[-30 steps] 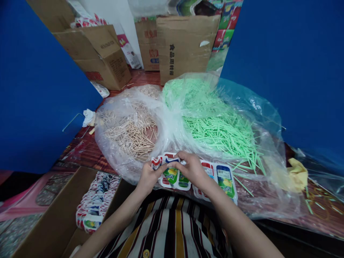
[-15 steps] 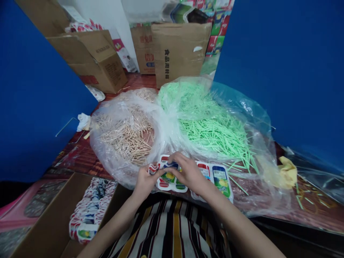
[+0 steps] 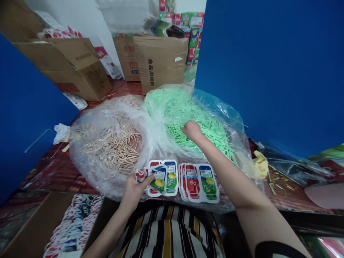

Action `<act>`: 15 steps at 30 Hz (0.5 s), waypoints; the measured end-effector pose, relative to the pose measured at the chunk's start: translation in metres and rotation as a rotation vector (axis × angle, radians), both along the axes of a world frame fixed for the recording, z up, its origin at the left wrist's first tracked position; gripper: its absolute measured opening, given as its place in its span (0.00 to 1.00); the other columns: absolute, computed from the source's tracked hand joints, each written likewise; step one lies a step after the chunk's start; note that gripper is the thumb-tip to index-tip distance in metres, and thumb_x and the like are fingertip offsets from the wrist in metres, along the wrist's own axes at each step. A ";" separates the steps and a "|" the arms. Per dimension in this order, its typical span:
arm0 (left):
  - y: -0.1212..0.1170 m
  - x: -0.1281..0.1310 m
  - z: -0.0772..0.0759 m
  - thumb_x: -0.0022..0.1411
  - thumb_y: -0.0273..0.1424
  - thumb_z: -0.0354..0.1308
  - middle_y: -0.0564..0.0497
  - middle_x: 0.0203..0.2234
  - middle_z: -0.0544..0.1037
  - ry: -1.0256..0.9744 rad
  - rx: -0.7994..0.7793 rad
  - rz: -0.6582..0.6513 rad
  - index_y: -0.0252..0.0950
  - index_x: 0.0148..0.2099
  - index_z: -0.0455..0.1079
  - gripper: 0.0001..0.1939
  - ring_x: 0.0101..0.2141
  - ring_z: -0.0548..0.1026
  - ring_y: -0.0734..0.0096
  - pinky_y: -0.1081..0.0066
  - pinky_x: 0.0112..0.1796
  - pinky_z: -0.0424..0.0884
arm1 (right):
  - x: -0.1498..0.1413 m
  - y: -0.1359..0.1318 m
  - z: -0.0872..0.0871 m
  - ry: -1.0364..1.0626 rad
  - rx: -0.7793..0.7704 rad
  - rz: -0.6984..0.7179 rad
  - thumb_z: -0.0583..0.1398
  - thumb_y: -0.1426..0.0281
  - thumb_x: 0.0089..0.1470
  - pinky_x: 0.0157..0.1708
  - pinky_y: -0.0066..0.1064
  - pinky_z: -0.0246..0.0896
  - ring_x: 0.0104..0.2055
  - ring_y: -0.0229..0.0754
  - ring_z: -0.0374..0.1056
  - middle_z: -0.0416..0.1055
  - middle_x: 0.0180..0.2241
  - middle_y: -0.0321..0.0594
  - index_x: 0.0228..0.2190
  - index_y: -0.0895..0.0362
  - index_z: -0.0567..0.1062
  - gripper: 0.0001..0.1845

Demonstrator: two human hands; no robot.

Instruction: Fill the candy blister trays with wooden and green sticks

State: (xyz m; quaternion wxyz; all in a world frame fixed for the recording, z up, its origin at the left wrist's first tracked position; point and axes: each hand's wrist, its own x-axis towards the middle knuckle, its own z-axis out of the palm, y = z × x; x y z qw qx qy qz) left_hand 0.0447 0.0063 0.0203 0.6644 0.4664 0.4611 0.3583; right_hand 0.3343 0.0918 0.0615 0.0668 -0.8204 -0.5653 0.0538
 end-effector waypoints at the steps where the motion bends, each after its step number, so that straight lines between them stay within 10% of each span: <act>1: -0.001 0.001 0.000 0.44 0.35 0.69 0.45 0.30 0.82 -0.003 -0.003 0.003 0.31 0.34 0.78 0.15 0.32 0.79 0.59 0.66 0.36 0.74 | -0.001 0.013 -0.003 -0.024 -0.034 -0.013 0.58 0.63 0.55 0.43 0.34 0.60 0.46 0.54 0.69 0.74 0.40 0.59 0.35 0.67 0.78 0.18; 15: -0.002 -0.005 -0.007 0.45 0.35 0.68 0.46 0.31 0.82 -0.016 -0.017 0.031 0.31 0.35 0.78 0.15 0.33 0.79 0.59 0.66 0.37 0.75 | -0.003 0.067 0.008 -0.047 -0.393 0.066 0.68 0.70 0.37 0.28 0.32 0.65 0.26 0.47 0.72 0.74 0.20 0.45 0.25 0.65 0.79 0.11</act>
